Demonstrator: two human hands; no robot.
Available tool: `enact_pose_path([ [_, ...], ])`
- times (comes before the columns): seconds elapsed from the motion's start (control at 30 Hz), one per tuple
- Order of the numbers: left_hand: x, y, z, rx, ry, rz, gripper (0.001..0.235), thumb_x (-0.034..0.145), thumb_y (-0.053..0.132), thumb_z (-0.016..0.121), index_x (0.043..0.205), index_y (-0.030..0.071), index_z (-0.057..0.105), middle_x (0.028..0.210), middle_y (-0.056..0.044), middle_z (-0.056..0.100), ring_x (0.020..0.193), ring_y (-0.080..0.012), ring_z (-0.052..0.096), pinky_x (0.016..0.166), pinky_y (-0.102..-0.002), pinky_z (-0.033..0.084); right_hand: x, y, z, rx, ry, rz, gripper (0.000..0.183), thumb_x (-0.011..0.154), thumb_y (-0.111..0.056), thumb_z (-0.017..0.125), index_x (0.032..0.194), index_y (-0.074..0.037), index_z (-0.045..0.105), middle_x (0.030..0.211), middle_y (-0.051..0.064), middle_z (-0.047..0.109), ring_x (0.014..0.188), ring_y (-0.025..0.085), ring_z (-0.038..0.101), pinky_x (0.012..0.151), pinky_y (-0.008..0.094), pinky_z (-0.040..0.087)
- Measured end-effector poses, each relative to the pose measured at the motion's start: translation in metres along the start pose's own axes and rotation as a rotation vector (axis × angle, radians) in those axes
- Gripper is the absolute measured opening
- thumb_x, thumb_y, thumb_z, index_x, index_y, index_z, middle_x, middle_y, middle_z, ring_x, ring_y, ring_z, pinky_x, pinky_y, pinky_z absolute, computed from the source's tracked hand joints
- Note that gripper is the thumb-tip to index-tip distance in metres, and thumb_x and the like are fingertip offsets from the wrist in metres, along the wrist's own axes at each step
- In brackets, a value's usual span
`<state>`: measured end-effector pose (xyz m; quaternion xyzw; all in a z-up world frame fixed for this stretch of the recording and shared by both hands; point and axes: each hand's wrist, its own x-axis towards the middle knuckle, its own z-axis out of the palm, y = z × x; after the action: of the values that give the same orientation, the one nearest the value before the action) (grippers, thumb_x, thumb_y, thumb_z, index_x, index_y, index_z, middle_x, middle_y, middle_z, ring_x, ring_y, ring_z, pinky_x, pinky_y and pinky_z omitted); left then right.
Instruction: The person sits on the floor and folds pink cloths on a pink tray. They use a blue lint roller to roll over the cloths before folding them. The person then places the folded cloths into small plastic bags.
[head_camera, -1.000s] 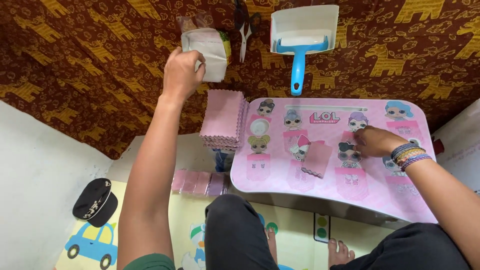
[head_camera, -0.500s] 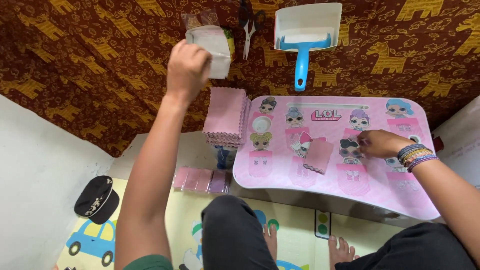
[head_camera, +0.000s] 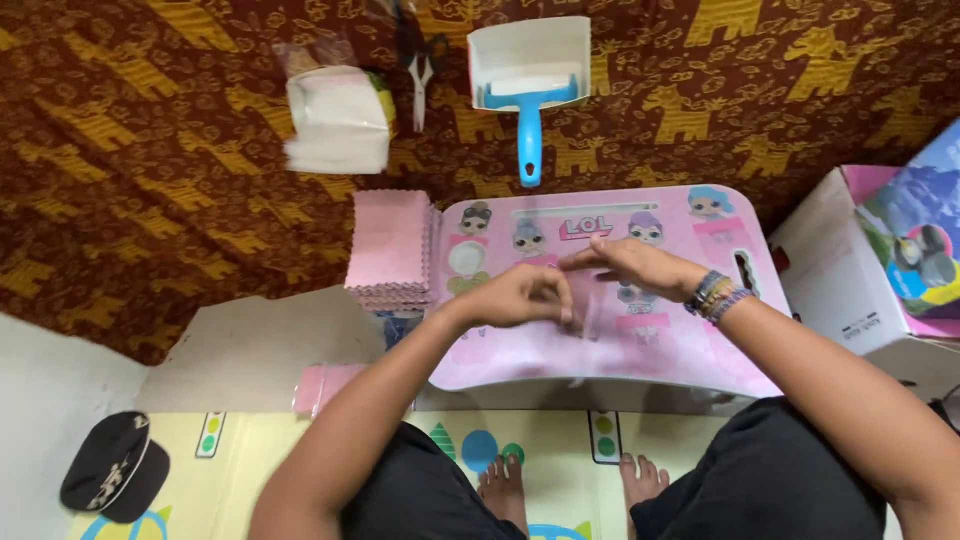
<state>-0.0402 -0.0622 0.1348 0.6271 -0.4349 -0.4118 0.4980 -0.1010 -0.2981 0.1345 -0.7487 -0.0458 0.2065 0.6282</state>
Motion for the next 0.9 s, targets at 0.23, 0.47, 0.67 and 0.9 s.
enact_pose_path([
  [0.23, 0.002, -0.036, -0.021, -0.339, 0.450, -0.036, 0.026, 0.100, 0.015, 0.066, 0.119, 0.000, 0.059, 0.105, -0.026, 0.075, 0.093, -0.0329, 0.077, 0.094, -0.044, 0.058, 0.003, 0.021, -0.012, 0.125, -0.065, 0.015, 0.041, 0.083, -0.017, 0.075, 0.116, 0.007, 0.072, 0.093, 0.028, 0.081, 0.088, 0.030, 0.079, 0.083, 0.037, 0.060],
  [0.47, 0.005, -0.057, -0.021, -0.417, 0.590, -0.098, 0.045, 0.081, 0.001, 0.085, 0.120, -0.005, 0.063, 0.097, -0.020, 0.076, 0.084, -0.0288, 0.077, 0.079, -0.034, 0.066, 0.010, 0.034, -0.017, 0.067, 0.277, -0.005, 0.017, 0.082, 0.000, 0.080, 0.097, 0.006, 0.076, 0.077, 0.019, 0.077, 0.073, 0.026, 0.077, 0.066, 0.031, 0.059],
  [0.67, 0.008, -0.063, -0.023, -0.270, 0.612, -0.134, 0.027, 0.082, 0.010, 0.086, 0.105, -0.001, 0.074, 0.091, -0.016, 0.078, 0.082, -0.0206, 0.078, 0.076, -0.029, 0.065, 0.010, 0.041, -0.020, 0.178, 0.390, -0.014, 0.018, 0.096, -0.010, 0.069, 0.106, 0.004, 0.073, 0.081, 0.017, 0.075, 0.077, 0.024, 0.076, 0.074, 0.034, 0.062],
  [0.9, 0.007, -0.073, -0.029, 0.481, 0.718, 0.405, 0.022, 0.079, 0.000, 0.080, 0.093, 0.017, 0.081, 0.103, -0.002, 0.078, 0.108, -0.0240, 0.072, 0.097, -0.037, 0.054, -0.001, 0.025, -0.011, 0.188, 0.328, 0.408, 0.094, 0.100, -0.069, 0.033, 0.155, 0.006, 0.024, 0.102, 0.042, 0.067, 0.082, 0.049, 0.073, 0.069, 0.059, 0.060],
])
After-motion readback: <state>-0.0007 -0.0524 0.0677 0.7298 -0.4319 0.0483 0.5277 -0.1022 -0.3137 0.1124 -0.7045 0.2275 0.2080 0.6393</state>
